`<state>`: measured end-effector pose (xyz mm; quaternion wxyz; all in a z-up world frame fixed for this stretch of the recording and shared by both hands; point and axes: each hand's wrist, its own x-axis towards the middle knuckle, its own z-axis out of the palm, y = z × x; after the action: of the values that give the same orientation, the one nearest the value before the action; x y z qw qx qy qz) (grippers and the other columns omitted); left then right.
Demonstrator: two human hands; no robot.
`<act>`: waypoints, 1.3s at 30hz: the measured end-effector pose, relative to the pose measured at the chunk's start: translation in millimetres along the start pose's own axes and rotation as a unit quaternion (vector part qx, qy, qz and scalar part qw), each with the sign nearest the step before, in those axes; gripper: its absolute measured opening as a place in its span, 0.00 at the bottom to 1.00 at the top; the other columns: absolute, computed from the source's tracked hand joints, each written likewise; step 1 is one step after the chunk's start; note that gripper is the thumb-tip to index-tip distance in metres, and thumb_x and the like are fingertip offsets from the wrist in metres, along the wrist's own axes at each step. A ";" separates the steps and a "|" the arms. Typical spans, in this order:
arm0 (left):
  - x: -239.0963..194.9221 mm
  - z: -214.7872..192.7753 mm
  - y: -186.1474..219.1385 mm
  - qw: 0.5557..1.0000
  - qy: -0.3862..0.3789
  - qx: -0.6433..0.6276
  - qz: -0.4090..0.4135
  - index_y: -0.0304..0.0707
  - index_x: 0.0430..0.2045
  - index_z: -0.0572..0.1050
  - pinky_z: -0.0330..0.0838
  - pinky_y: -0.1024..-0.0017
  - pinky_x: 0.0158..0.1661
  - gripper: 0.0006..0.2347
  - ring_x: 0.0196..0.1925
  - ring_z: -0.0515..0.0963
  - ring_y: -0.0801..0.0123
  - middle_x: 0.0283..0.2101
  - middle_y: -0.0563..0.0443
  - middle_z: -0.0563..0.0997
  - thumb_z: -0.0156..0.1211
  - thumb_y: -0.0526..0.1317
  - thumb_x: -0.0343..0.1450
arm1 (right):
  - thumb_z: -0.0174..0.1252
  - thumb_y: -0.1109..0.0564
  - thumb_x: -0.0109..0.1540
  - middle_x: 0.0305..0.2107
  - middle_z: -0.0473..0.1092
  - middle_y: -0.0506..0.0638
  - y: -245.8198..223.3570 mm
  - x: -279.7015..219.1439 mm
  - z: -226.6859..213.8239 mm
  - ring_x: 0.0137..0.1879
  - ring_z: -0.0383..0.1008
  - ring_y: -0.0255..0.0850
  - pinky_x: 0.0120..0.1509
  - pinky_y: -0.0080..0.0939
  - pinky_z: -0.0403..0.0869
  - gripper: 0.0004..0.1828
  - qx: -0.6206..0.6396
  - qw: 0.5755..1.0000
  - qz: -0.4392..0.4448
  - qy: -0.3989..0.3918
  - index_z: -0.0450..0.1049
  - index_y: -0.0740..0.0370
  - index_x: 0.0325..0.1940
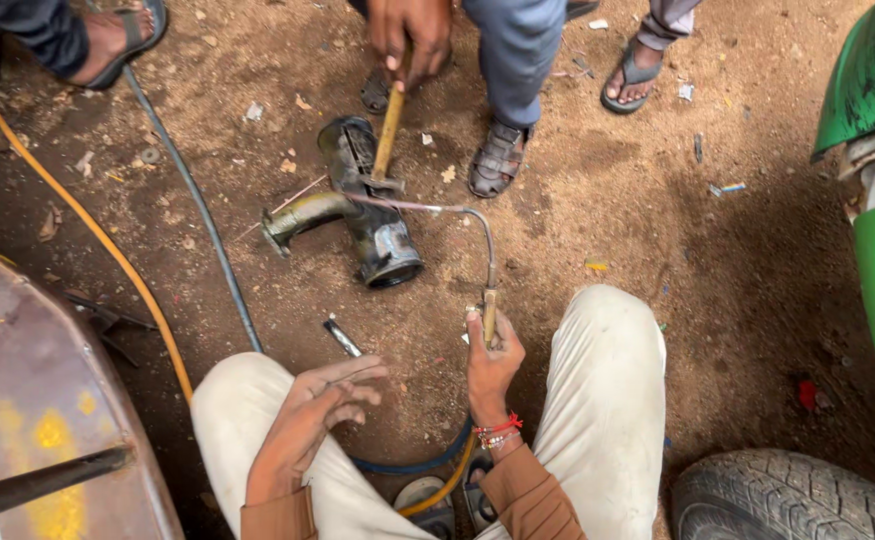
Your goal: The person sits on the ground and uses a welding torch to repair a crack in a metal pipe. They hold a welding rod in one hand and the torch in the other, applying heat and filler material to the joint. Another person assists by hammering the metal pipe to shape it during the process.
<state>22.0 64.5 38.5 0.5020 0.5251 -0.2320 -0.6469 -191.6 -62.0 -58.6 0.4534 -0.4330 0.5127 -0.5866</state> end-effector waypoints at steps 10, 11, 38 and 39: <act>56.6 7.8 -13.0 0.929 0.230 0.219 0.190 0.30 0.45 0.82 0.78 0.75 0.35 0.11 0.33 0.83 0.71 0.35 0.43 0.86 0.57 0.37 0.75 | 0.63 0.57 0.65 0.31 0.68 0.41 -17.7 0.9 22.6 0.34 0.62 0.26 0.36 0.28 0.64 0.14 -0.048 0.998 0.038 0.031 0.77 0.71 0.50; 57.9 13.8 -13.6 0.925 0.245 0.261 0.129 0.33 0.47 0.81 0.78 0.72 0.33 0.11 0.30 0.84 0.67 0.35 0.44 0.86 0.55 0.38 0.75 | 0.63 0.57 0.65 0.31 0.67 0.41 -21.5 -0.1 20.2 0.34 0.62 0.27 0.36 0.28 0.64 0.14 -0.046 0.997 0.047 0.039 0.77 0.71 0.50; 31.5 -48.7 66.9 0.686 0.544 0.087 0.475 0.30 0.49 0.59 0.81 0.67 0.50 0.10 0.47 0.81 0.62 0.45 0.41 0.76 0.50 0.39 0.85 | 0.65 0.55 0.63 0.27 0.69 0.42 39.5 56.8 86.8 0.28 0.65 0.27 0.29 0.31 0.66 0.17 -0.165 0.978 0.122 -0.025 0.78 0.66 0.53; 42.1 -61.6 65.8 0.677 0.554 0.093 0.476 0.32 0.49 0.57 0.81 0.65 0.52 0.11 0.49 0.81 0.60 0.47 0.41 0.75 0.52 0.39 0.84 | 0.64 0.55 0.62 0.25 0.68 0.41 40.5 57.4 89.7 0.26 0.63 0.27 0.26 0.32 0.64 0.17 -0.163 0.975 0.149 -0.028 0.78 0.65 0.53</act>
<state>107.2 15.3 53.1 0.7275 0.6499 -0.1888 0.1128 -113.1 -139.3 -87.4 0.4732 -0.4362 0.6470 -0.4089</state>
